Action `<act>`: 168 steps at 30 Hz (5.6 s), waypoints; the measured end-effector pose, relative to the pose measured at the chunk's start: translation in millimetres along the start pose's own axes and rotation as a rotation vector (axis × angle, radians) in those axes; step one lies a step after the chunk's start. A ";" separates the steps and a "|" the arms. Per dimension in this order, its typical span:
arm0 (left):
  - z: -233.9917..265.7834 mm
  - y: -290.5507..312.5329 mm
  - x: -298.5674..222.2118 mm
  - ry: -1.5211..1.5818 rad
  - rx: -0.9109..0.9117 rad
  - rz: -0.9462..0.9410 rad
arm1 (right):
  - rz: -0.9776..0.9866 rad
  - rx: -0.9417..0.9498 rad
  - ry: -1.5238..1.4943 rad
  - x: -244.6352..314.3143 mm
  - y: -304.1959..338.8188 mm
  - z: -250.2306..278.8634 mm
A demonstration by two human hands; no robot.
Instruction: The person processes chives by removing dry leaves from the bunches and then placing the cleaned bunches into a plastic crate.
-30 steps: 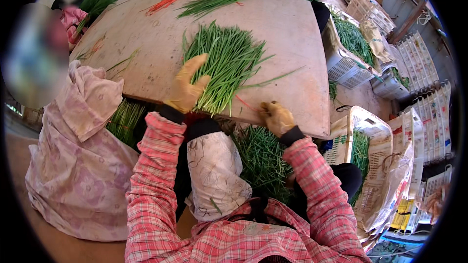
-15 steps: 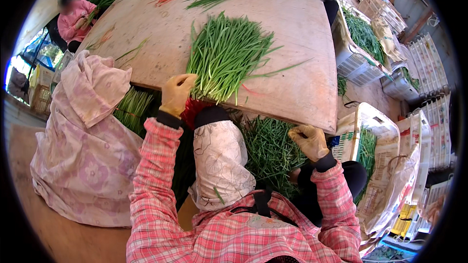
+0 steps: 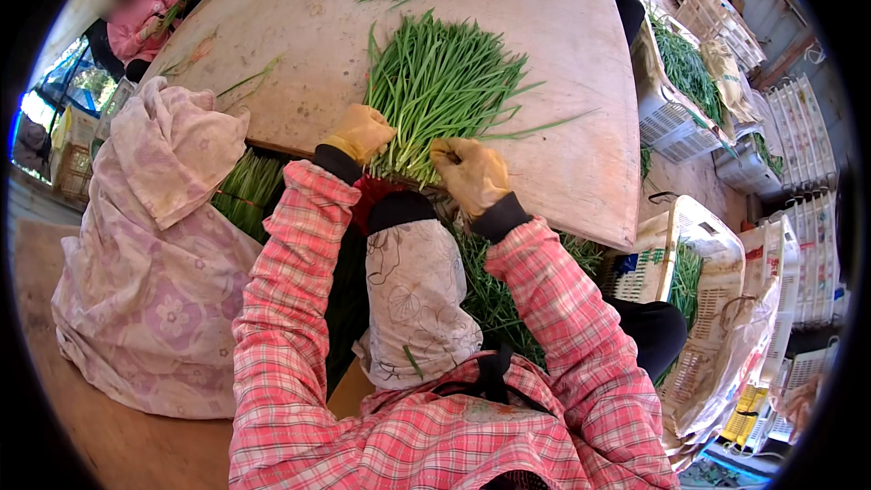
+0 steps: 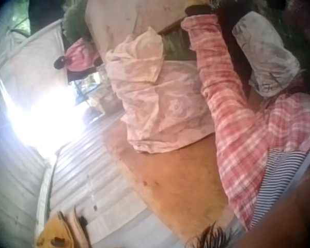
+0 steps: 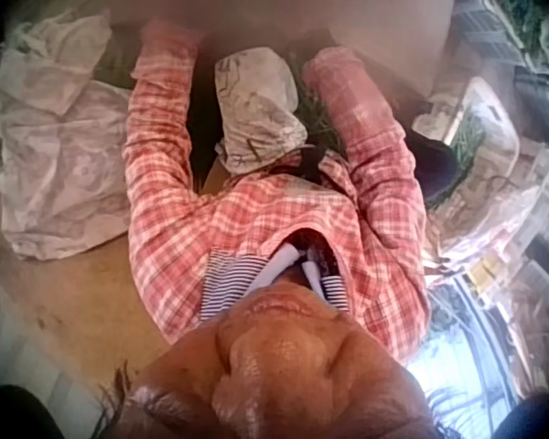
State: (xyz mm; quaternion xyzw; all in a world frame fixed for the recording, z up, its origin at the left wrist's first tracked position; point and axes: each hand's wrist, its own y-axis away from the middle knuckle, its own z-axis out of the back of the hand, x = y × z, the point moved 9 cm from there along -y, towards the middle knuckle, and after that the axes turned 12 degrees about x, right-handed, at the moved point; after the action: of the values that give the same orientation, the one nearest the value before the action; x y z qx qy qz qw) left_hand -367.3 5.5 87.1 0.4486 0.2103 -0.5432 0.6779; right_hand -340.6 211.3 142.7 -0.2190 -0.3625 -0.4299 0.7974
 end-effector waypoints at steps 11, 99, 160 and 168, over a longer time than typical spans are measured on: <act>-18.0 -25.3 -58.8 -0.461 0.033 -0.277 | -0.095 0.074 -0.039 -16.7 -22.4 -48.7; -7.7 -32.1 -10.5 0.253 0.196 -0.163 | -0.127 0.112 -0.634 -35.5 -35.3 -47.3; -54.6 82.3 -70.3 -0.111 -0.317 -0.595 | 0.128 -0.241 0.424 -12.4 -16.2 35.0; -60.9 100.5 -73.6 -0.367 -0.478 -0.571 | -0.166 -0.324 0.345 -81.9 63.5 108.1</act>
State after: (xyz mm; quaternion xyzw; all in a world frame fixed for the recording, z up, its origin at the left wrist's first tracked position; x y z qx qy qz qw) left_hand -285.7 97.5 151.1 0.0979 0.3219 -0.7163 0.6113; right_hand -359.2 359.9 146.8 -0.2371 -0.1641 -0.5774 0.7639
